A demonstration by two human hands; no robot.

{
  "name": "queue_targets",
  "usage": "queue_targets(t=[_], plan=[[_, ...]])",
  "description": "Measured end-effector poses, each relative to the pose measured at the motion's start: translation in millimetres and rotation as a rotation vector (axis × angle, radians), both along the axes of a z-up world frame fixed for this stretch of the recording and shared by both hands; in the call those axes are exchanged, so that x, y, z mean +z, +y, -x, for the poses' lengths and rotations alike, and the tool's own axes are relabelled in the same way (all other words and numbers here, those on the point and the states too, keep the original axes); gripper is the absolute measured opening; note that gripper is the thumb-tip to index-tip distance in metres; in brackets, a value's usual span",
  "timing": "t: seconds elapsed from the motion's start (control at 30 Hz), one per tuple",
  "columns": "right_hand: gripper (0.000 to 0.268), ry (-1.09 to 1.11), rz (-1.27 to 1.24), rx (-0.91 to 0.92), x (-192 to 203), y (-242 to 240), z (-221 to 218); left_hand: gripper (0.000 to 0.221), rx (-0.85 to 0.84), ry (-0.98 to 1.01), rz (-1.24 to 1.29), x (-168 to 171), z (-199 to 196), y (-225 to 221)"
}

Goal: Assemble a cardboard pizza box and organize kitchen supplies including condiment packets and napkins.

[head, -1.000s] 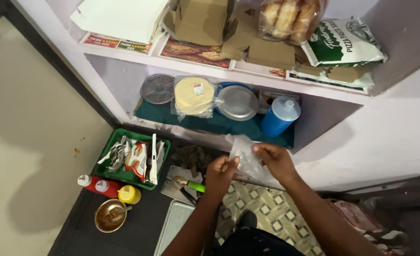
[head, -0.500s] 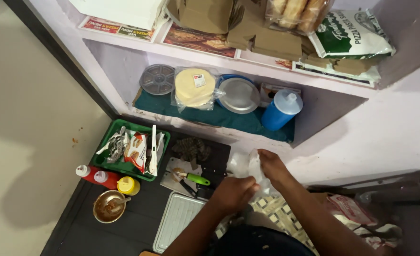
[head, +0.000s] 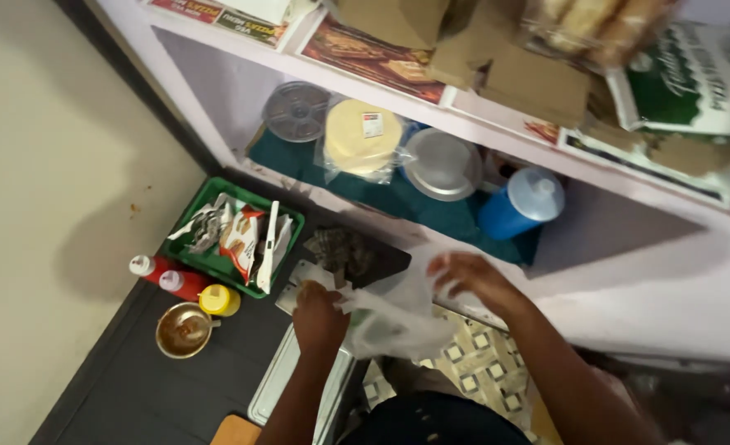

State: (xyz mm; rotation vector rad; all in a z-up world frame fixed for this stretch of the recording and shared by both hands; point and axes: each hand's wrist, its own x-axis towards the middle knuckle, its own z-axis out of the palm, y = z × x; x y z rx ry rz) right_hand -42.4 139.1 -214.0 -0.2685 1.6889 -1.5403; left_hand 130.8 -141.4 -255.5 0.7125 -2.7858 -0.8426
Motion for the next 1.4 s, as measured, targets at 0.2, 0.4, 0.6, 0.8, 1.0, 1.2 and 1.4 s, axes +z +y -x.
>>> queue_targets(t=[0.2,0.4,0.6,0.8,1.0,1.2,1.4], plan=[[0.028,-0.341,0.073,-0.587,-209,10,168,0.035,0.046,-0.137,-0.328,46,18,13],[0.026,-0.465,0.291,-0.627,-303,8,231,0.066,-0.130,-0.063,-0.495,78,34,24],[0.013,-0.207,0.351,-0.731,-213,-6,186,0.041,-0.145,-0.125,-0.400,57,25,21],[0.022,-0.205,0.401,-0.636,-187,-76,180,0.038,0.027,-0.142,-0.421,60,17,18],[0.059,-0.247,0.279,-1.007,-117,-157,201,0.043,0.052,-0.173,-0.415,77,-2,17],[0.049,-0.149,0.422,-0.937,-134,-113,197,0.050,0.100,-0.273,-0.570,104,-13,9],[0.036,-0.138,0.397,-0.667,-124,-159,174,0.062,0.116,-0.101,-0.785,29,14,-9]])
